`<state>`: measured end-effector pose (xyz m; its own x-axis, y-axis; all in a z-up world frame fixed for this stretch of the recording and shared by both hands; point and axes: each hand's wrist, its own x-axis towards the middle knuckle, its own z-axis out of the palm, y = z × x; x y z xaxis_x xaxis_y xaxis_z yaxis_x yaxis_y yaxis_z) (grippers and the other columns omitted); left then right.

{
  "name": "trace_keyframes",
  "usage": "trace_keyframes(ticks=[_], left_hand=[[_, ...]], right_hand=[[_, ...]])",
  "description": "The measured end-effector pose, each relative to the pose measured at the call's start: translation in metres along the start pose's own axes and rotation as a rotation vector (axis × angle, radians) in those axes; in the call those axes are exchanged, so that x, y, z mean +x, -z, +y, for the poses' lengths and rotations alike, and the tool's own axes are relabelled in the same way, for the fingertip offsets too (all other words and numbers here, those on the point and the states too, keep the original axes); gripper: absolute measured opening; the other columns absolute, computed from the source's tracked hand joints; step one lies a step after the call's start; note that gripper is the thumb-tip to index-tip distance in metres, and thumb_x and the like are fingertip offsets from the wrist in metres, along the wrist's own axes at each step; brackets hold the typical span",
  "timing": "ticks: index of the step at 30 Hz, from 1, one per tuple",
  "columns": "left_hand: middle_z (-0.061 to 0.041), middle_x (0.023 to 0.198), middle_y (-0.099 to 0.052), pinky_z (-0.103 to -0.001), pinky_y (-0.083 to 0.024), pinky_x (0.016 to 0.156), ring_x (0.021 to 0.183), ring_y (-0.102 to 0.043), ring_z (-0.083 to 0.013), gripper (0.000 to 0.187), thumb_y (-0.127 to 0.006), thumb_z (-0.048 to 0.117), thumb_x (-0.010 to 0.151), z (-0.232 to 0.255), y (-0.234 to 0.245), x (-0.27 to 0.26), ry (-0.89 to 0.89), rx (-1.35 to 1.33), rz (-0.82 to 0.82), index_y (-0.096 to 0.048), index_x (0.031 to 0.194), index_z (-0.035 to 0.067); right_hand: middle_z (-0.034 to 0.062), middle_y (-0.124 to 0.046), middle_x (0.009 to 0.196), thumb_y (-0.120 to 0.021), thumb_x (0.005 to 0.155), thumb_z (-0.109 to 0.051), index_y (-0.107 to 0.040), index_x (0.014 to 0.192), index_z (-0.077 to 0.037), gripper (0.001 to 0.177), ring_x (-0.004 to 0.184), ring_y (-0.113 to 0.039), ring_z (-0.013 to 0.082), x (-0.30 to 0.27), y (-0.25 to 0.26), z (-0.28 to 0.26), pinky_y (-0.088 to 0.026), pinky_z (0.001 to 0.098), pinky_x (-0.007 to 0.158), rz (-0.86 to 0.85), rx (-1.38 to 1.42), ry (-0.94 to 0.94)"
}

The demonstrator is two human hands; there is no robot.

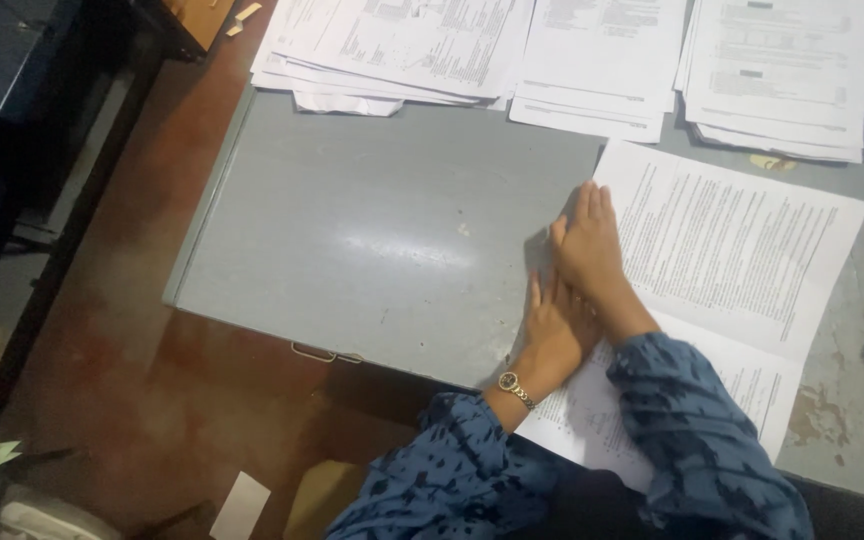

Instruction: Reviewing and folding a large printed document on a desk

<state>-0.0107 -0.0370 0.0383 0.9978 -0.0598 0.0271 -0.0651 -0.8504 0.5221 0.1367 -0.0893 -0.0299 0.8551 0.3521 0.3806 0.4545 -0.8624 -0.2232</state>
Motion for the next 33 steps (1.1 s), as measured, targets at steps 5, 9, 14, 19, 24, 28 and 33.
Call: trace_keyframes(ticks=[5, 9, 14, 19, 24, 28, 33], left_hand=[[-0.028, 0.164, -0.030, -0.062, -0.009, 0.125, 0.155, -0.022, -0.0431, 0.068, -0.054, 0.041, 0.095, -0.003, 0.002, -0.004, -0.035, -0.049, 0.055, -0.046, 0.149, 0.001], [-0.029, 0.168, -0.020, -0.062, -0.008, 0.125, 0.156, -0.017, -0.0432, 0.067, -0.050, 0.043, 0.099, -0.003, 0.003, -0.004, -0.046, -0.043, 0.050, -0.045, 0.147, -0.003], [-0.031, 0.164, -0.022, -0.064, -0.004, 0.124, 0.156, -0.014, -0.0438, 0.072, -0.040, 0.044, 0.102, 0.007, 0.017, -0.004, -0.024, -0.092, 0.014, -0.034, 0.153, -0.006], [-0.028, 0.161, -0.034, -0.066, -0.011, 0.123, 0.155, -0.024, -0.0445, 0.072, -0.055, 0.042, 0.093, -0.003, -0.011, -0.003, -0.030, -0.033, 0.064, -0.043, 0.152, 0.002], [-0.032, 0.162, -0.028, -0.066, -0.009, 0.123, 0.155, -0.020, -0.0465, 0.075, -0.048, 0.047, 0.096, -0.009, -0.015, 0.002, -0.033, -0.061, 0.076, -0.038, 0.152, -0.002], [-0.030, 0.165, -0.026, -0.062, -0.011, 0.125, 0.156, -0.020, -0.0424, 0.068, -0.054, 0.044, 0.096, -0.010, -0.017, -0.003, -0.037, -0.008, 0.105, -0.046, 0.146, -0.002], [-0.029, 0.168, -0.021, -0.063, -0.012, 0.125, 0.157, -0.020, -0.0419, 0.066, -0.057, 0.041, 0.096, -0.008, -0.009, -0.003, -0.060, -0.044, 0.141, -0.048, 0.143, -0.004]], right_hand=[[0.0385, -0.059, 0.135, -0.052, 0.092, -0.022, -0.054, 0.140, 0.019, 0.063, 0.134, -0.052, 0.0492, 0.033, -0.011, 0.025, -0.036, 0.0499, 0.115, 0.062, 0.006, 0.017], [0.0354, -0.064, 0.132, -0.048, 0.095, -0.021, -0.058, 0.137, 0.017, 0.058, 0.133, -0.056, 0.0452, 0.048, 0.002, 0.037, -0.035, 0.0448, 0.118, 0.035, -0.061, 0.082], [0.0349, -0.060, 0.133, -0.052, 0.098, -0.014, -0.053, 0.144, 0.013, 0.053, 0.132, -0.056, 0.0437, 0.015, 0.001, 0.024, -0.045, 0.0431, 0.111, 0.009, 0.032, 0.072], [0.0359, -0.056, 0.141, -0.049, 0.098, -0.018, -0.049, 0.145, 0.015, 0.058, 0.140, -0.049, 0.0437, -0.012, 0.019, 0.004, -0.038, 0.0431, 0.119, -0.101, 0.061, 0.091], [0.0369, -0.059, 0.138, -0.046, 0.098, -0.018, -0.052, 0.142, 0.017, 0.056, 0.139, -0.050, 0.0449, 0.027, 0.001, 0.026, -0.033, 0.0447, 0.122, -0.033, 0.047, 0.083], [0.0393, -0.062, 0.131, -0.048, 0.097, -0.011, -0.055, 0.137, 0.020, 0.051, 0.133, -0.054, 0.0472, 0.051, -0.018, 0.050, -0.032, 0.0461, 0.121, 0.089, 0.005, 0.139], [0.0310, -0.071, 0.118, -0.047, 0.093, -0.009, -0.066, 0.122, 0.015, 0.043, 0.121, -0.066, 0.0404, 0.088, -0.018, 0.075, -0.035, 0.0432, 0.119, 0.091, -0.167, 0.258]])
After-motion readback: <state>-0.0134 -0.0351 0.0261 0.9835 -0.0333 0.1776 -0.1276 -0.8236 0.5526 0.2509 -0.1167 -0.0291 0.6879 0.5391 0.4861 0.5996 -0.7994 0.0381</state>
